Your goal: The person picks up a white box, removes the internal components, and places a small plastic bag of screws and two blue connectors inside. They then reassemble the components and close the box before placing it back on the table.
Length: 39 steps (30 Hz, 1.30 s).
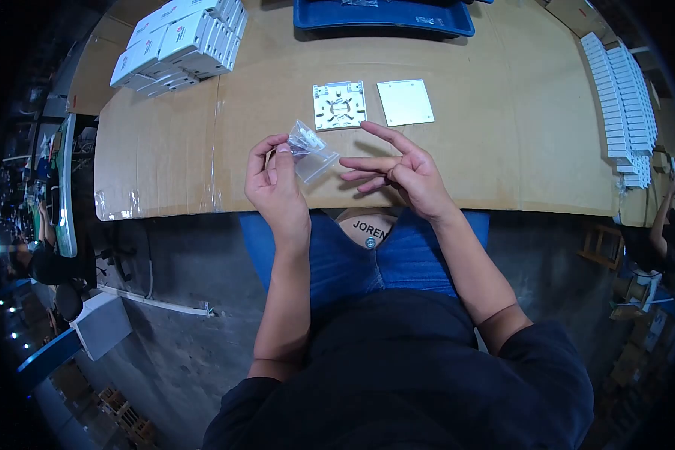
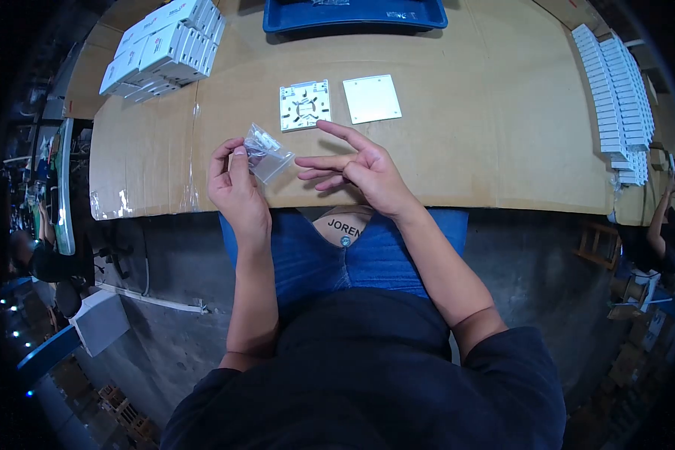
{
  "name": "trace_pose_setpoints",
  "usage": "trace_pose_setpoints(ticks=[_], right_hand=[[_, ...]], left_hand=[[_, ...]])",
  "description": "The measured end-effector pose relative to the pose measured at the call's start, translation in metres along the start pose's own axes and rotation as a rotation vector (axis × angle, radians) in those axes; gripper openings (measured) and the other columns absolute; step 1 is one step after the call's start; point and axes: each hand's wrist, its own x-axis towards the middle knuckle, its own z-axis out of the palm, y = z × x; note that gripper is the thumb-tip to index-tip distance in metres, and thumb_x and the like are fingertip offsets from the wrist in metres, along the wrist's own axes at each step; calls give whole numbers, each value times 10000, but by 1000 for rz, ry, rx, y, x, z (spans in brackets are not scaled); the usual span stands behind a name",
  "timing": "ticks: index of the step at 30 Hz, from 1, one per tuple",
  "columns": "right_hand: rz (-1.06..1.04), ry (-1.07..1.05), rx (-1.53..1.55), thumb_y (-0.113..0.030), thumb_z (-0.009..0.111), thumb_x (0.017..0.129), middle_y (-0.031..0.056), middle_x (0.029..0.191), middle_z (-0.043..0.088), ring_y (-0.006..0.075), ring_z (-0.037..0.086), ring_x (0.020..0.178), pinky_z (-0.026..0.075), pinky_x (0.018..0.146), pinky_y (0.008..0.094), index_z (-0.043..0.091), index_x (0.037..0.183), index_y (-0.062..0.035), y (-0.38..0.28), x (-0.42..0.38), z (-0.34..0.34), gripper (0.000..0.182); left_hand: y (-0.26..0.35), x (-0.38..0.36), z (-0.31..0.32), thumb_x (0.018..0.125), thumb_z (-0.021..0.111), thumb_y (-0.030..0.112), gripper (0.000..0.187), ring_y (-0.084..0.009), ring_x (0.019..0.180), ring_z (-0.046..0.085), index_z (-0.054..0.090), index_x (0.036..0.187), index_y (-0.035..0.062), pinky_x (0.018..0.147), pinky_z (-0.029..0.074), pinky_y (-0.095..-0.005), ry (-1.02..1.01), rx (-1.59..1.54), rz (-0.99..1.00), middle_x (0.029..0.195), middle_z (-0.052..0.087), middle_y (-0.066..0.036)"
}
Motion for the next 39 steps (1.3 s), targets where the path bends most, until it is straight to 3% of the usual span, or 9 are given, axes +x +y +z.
trace_pose_setpoints(ticks=[14,17,19,20,22,23,30,32,39], right_hand=[[54,27,133,-89,300,920,424,1343,579,463,680,1174,607,939,447,206,1617,48,-9,1,2,717],[52,41,88,-105,289,977,401,1330,603,432,696,1153,622,914,429,248,1610,36,-6,2,1,650],[59,85,66,-109,371,1078,286,1266,683,334,733,1090,637,860,371,331,1584,7,-4,3,1,521],[58,84,66,-109,371,1078,286,1266,683,334,733,1090,637,860,371,331,1584,7,-3,4,2,521],[37,155,-111,-120,542,1078,191,1185,715,254,737,1054,636,831,330,388,1554,-8,-1,5,7,513],[23,166,-33,-34,646,1015,119,1080,710,189,729,1012,631,813,292,432,1506,5,-2,5,10,537],[-68,259,-39,70,661,971,62,988,656,120,700,917,608,779,252,504,1397,13,8,6,2,457],[-122,292,-68,47,661,982,67,999,658,117,697,908,600,776,249,538,1357,19,10,7,-2,396],[-110,238,-180,23,667,988,80,1051,677,112,689,921,604,801,257,629,1250,46,9,3,-8,265]], left_hand=[[-1,3,2,1047,624,60,189,-109,969,658,644,1199,-51,856,541,-250,-4,-35,-18,1077,682,-85],[2,2,4,1038,632,45,200,-116,972,662,629,1213,-52,857,543,-248,-46,-30,-52,1071,681,-89],[2,0,5,1032,634,34,220,-118,962,660,612,1233,-55,861,545,-249,-71,-37,-65,1086,671,-93],[2,-2,7,1027,635,22,243,-120,951,659,596,1253,-58,866,547,-250,-97,-45,-79,1101,662,-97],[1,-5,10,1017,636,-1,257,-121,979,657,584,1261,-61,871,544,-253,-125,-64,-112,1109,646,-88],[0,-7,11,1006,637,-24,273,-121,1006,654,573,1269,-64,876,541,-255,-152,-81,-145,1117,629,-78],[-12,-6,8,982,620,-54,340,-98,977,608,569,1318,-41,874,516,-242,-242,-83,-288,1087,601,-45],[-11,-7,7,1022,546,-12,376,-138,1080,624,510,1395,-38,984,523,-301,-248,-231,-410,1169,620,-88],[-4,-8,13,1000,598,-35,365,-113,1062,631,569,1363,-19,940,516,-255,-400,4,-326,1142,648,-66]])
